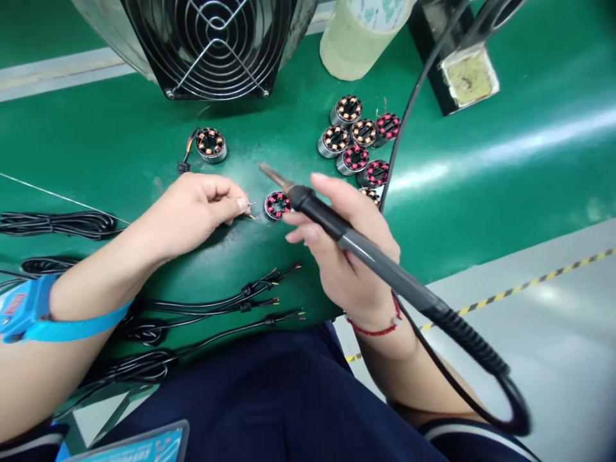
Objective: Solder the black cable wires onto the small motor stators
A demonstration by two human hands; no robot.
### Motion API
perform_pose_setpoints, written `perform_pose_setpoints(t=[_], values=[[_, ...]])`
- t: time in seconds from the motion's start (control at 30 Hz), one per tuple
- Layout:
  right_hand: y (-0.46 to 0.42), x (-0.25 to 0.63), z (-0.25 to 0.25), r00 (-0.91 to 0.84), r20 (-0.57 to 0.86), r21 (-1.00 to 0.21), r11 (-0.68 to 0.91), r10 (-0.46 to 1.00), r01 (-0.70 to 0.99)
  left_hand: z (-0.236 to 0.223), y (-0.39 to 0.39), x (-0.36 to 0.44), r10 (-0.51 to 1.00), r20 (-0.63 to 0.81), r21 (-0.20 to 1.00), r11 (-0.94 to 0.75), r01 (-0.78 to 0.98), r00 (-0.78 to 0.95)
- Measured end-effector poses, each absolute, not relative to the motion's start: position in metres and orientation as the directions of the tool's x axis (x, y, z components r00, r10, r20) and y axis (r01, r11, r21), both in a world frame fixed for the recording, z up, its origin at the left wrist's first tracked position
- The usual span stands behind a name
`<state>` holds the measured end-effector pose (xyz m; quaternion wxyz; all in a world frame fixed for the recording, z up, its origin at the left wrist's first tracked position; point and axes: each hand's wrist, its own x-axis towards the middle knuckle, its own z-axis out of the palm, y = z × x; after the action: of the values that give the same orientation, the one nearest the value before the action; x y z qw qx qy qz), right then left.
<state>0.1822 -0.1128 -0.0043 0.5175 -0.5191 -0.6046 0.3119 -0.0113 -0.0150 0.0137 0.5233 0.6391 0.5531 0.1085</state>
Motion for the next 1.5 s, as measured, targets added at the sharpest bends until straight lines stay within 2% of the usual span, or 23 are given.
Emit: perform_pose_setpoints(t=[0.13,0.23,0.47,0.67,0.87,1.0,1.17,1.27,1.43,1.5], values=[[-0.089,0.179,0.007,-0.093,0.216,-0.865,0.235,0.972,0.444,0.01,-0.015,-0.014,0.832,-0.409,0.797,0.126,0.59,0.374],[-0.07,0.175,-0.006,-0.192,0.17,-0.817,0.247,0.967,0.521,0.011,-0.015,-0.015,0.833,-0.403,0.804,0.125,0.581,0.379],[-0.06,0.169,-0.037,-0.148,0.256,-0.801,0.296,0.955,0.521,0.014,-0.016,-0.014,0.828,-0.415,0.824,0.165,0.543,0.378],[-0.073,0.165,-0.03,-0.133,0.432,-0.751,0.437,0.892,0.495,0.011,-0.017,-0.015,0.841,-0.377,0.885,0.203,0.42,0.388],[-0.073,0.16,-0.03,-0.15,0.371,-0.749,0.391,0.917,0.535,0.011,-0.02,-0.017,0.842,-0.371,0.883,0.188,0.431,0.392],[-0.072,0.161,-0.031,-0.141,0.336,-0.79,0.36,0.931,0.496,0.013,-0.022,-0.017,0.866,-0.301,0.901,0.12,0.418,0.4],[-0.073,0.161,-0.032,-0.129,0.347,-0.81,0.367,0.929,0.457,0.011,-0.023,-0.017,0.846,-0.279,0.899,0.065,0.432,0.454],[-0.072,0.161,-0.032,-0.124,0.349,-0.811,0.366,0.929,0.457,0.011,-0.024,-0.019,0.856,-0.254,0.87,-0.002,0.493,0.451],[-0.072,0.162,-0.031,-0.127,0.347,-0.811,0.366,0.929,0.457,0.013,-0.027,-0.019,0.84,-0.132,0.803,-0.221,0.554,0.526],[-0.072,0.165,-0.031,-0.143,0.327,-0.818,0.355,0.934,0.453,0.014,-0.027,-0.018,0.84,-0.122,0.782,-0.247,0.573,0.528]])
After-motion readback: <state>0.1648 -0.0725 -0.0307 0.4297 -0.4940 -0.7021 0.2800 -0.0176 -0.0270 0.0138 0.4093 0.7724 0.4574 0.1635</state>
